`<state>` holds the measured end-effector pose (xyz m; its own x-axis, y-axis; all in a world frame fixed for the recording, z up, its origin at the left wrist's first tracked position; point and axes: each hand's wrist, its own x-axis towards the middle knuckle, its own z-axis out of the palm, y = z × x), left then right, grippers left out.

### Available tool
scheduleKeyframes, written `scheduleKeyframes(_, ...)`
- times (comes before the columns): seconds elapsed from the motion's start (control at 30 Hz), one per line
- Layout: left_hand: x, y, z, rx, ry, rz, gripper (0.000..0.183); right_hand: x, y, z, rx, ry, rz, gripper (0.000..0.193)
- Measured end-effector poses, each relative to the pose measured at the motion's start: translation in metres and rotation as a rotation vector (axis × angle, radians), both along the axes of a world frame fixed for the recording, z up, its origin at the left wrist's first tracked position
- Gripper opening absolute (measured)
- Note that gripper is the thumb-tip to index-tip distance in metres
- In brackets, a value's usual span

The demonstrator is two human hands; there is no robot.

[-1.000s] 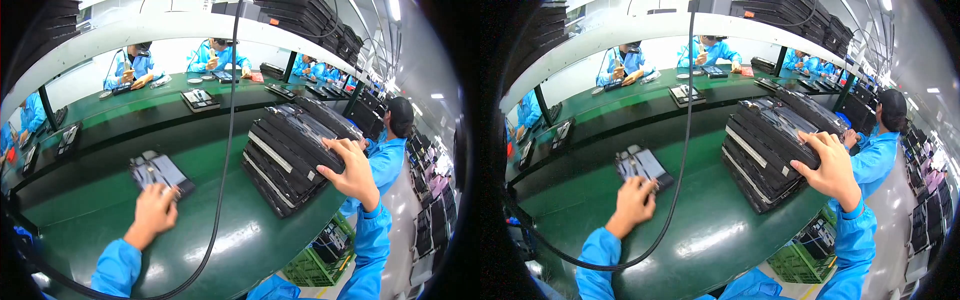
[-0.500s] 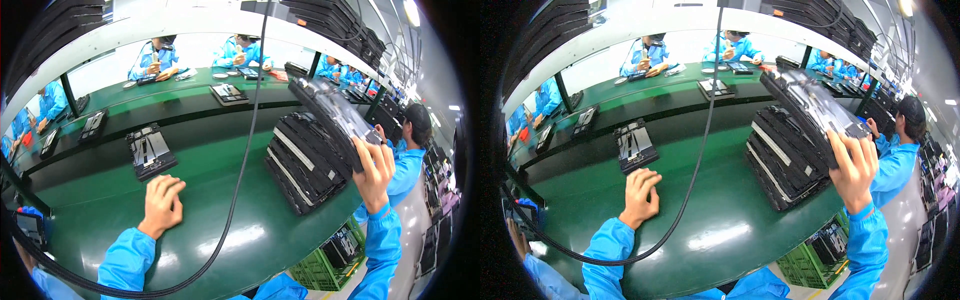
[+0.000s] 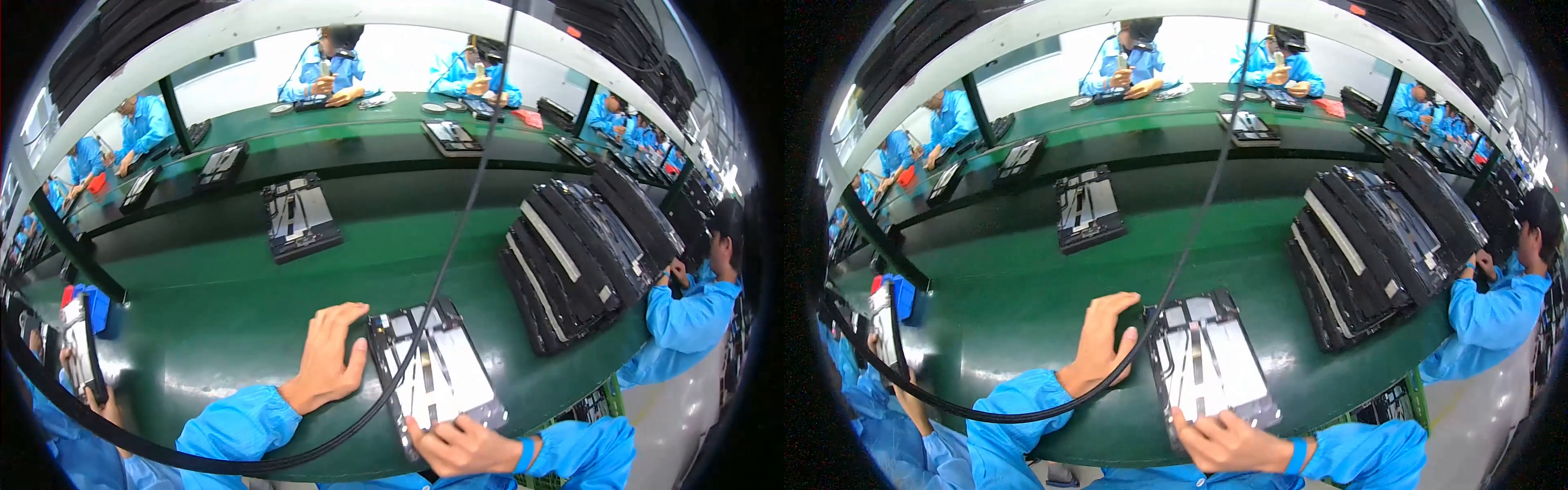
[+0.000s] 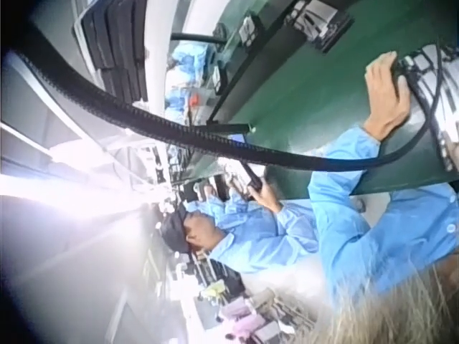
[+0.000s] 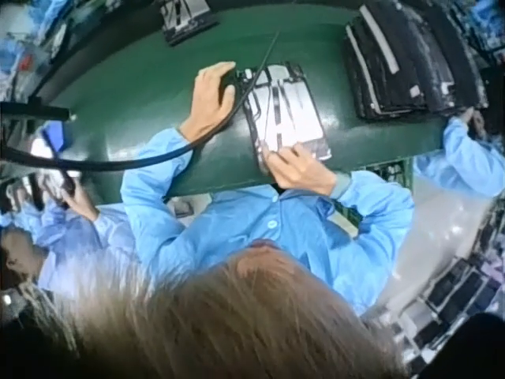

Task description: The person connects ribbon cables and internal components inside tablet frames by hand, places the assembled tablets onto a stack, and takes new tablets to repeat the assembly.

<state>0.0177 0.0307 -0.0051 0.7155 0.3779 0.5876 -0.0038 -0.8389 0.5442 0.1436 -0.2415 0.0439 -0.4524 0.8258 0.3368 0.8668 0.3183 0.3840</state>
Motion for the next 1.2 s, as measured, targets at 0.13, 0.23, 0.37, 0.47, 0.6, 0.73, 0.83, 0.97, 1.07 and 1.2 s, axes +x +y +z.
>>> scheduleKeyframes(0.13,0.003,0.003,-0.008,-0.077,0.180,-0.167,0.042,-0.021,0.012,-0.003,-0.060,0.298,0.037,0.062)
scheduleKeyframes(0.23,-0.001,0.010,-0.003,-0.178,0.273,-0.196,0.049,-0.002,0.036,0.012,-0.084,0.456,0.065,0.069)
scheduleKeyframes(0.37,-0.004,0.018,-0.003,-0.301,0.258,-0.262,0.075,0.057,0.101,-0.005,-0.013,0.658,-0.052,0.044)
scheduleKeyframes(0.47,0.000,0.019,-0.004,-0.263,0.272,-0.342,0.082,0.083,0.130,-0.026,-0.114,0.820,-0.086,0.034)
scheduleKeyframes(0.6,-0.002,0.021,0.004,-0.261,0.346,-0.390,0.087,0.093,0.135,-0.031,-0.228,0.937,-0.089,0.025)
scheduleKeyframes(0.73,0.001,0.024,0.007,-0.239,0.368,-0.453,0.089,0.094,0.134,-0.032,-0.221,1.067,-0.084,0.015)
scheduleKeyframes(0.83,0.002,0.029,0.012,-0.322,0.440,-0.534,0.096,0.096,0.135,-0.034,-0.225,1.068,-0.110,0.013)
scheduleKeyframes(0.97,0.001,0.029,0.012,-0.338,0.463,-0.527,0.097,0.092,0.136,-0.030,-0.254,1.009,-0.136,0.015)
scheduleKeyframes(1.07,0.004,0.028,0.013,-0.338,0.471,-0.515,0.098,0.093,0.136,-0.033,-0.227,0.940,-0.135,0.018)
scheduleKeyframes(1.2,0.004,0.028,0.015,-0.333,0.469,-0.513,0.099,0.096,0.132,-0.037,-0.204,0.945,-0.113,0.020)
